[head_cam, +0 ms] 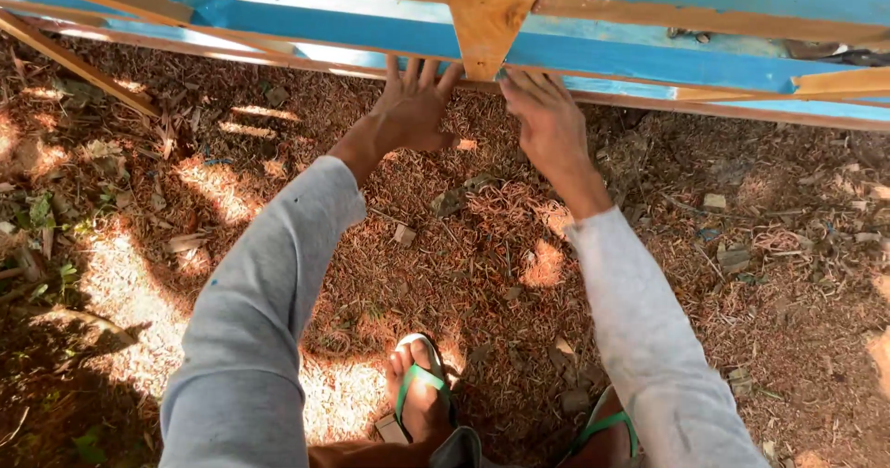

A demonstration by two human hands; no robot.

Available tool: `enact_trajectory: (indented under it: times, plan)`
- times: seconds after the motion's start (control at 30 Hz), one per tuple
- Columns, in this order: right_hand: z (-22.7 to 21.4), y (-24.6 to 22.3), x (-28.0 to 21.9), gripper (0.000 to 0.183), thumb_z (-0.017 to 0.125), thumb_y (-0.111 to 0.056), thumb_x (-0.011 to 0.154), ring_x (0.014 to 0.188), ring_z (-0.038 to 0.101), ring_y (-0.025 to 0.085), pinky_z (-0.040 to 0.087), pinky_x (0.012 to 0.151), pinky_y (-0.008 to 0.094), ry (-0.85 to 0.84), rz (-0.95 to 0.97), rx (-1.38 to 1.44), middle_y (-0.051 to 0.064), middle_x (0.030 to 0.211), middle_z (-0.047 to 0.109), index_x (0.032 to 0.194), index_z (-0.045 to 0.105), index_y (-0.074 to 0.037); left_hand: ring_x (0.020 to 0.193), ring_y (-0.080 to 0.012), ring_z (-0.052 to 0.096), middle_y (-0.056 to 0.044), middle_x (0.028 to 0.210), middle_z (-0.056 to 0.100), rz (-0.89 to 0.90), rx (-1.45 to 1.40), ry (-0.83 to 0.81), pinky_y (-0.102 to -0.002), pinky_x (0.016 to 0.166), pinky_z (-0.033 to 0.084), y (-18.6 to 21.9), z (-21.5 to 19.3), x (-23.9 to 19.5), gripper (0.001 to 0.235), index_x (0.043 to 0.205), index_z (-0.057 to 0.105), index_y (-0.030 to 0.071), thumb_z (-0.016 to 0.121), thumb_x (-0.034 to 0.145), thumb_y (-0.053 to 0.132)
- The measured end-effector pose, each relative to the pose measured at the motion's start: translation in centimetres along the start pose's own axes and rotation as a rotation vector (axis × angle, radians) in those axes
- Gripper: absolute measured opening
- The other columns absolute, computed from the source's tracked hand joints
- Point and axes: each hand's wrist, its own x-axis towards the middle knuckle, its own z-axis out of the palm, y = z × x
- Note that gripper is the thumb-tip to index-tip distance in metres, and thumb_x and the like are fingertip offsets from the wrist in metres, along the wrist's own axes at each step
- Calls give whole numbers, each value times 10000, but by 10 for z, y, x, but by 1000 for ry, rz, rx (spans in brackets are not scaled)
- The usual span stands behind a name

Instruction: Sand the wooden frame of a boat hull using a sanding block

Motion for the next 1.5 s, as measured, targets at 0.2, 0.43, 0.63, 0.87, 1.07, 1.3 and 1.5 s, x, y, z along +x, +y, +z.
enact_trajectory:
  times: [0.2,0.43,0.63,0.87,1.07,1.3,1.5]
  plan:
    - [29,28,28,195,677,-93,1012,1183,680,424,436,1091,581,-165,220,35,103,1229,751,1147,799,-164,1279,-493,428,-240,1307,462,-22,-90,193,-828,1081,177,-3,23,13,1006,1529,300,160,769,809,683]
    - [2,23,9,692,696,128,854,1451,484,299,312,1189,543,-192,58,26,34,1516,582,1472,613,-173,1267,-471,453,-226,1245,504,37,-259,243,-806,1118,104,-11,26,5,846,1497,375,207,736,857,626]
    - [9,27,23,313,550,-307,1111,369,400,95,322,321,234,-302,297,108,60,1145,775,1392,675,-249,1211,-471,475,-241,1208,520,28,-158,271,-811,1080,188,-10,34,14,943,1545,321,191,728,870,710]
    - [40,40,19,317,684,-70,970,894,537,191,314,757,412,-149,160,-23,31,1250,734,1239,738,-230,1208,-472,459,-242,1203,513,-34,-146,156,-835,1075,173,-5,33,19,896,1500,362,133,691,858,665]
    - [16,7,8,364,753,-9,912,1004,589,192,402,845,410,-66,141,-23,8,1220,714,1233,714,-177,1384,-539,329,-305,1412,428,-73,-164,120,-831,1108,89,0,25,16,1026,1573,229,116,692,843,670]
    - [42,13,32,191,687,-118,997,431,390,86,332,442,268,-141,336,-16,-75,531,568,1117,822,-181,1216,-477,470,-254,1179,537,-52,-144,148,-830,1076,178,-6,27,17,866,1473,419,139,700,819,634]
    - [27,-21,-13,501,723,-32,1022,1515,342,277,145,1229,646,35,167,-109,32,1605,470,1498,598,-124,1534,-522,154,-268,1681,198,-119,-203,170,-767,1189,67,-22,84,42,1092,1670,227,189,729,703,250]
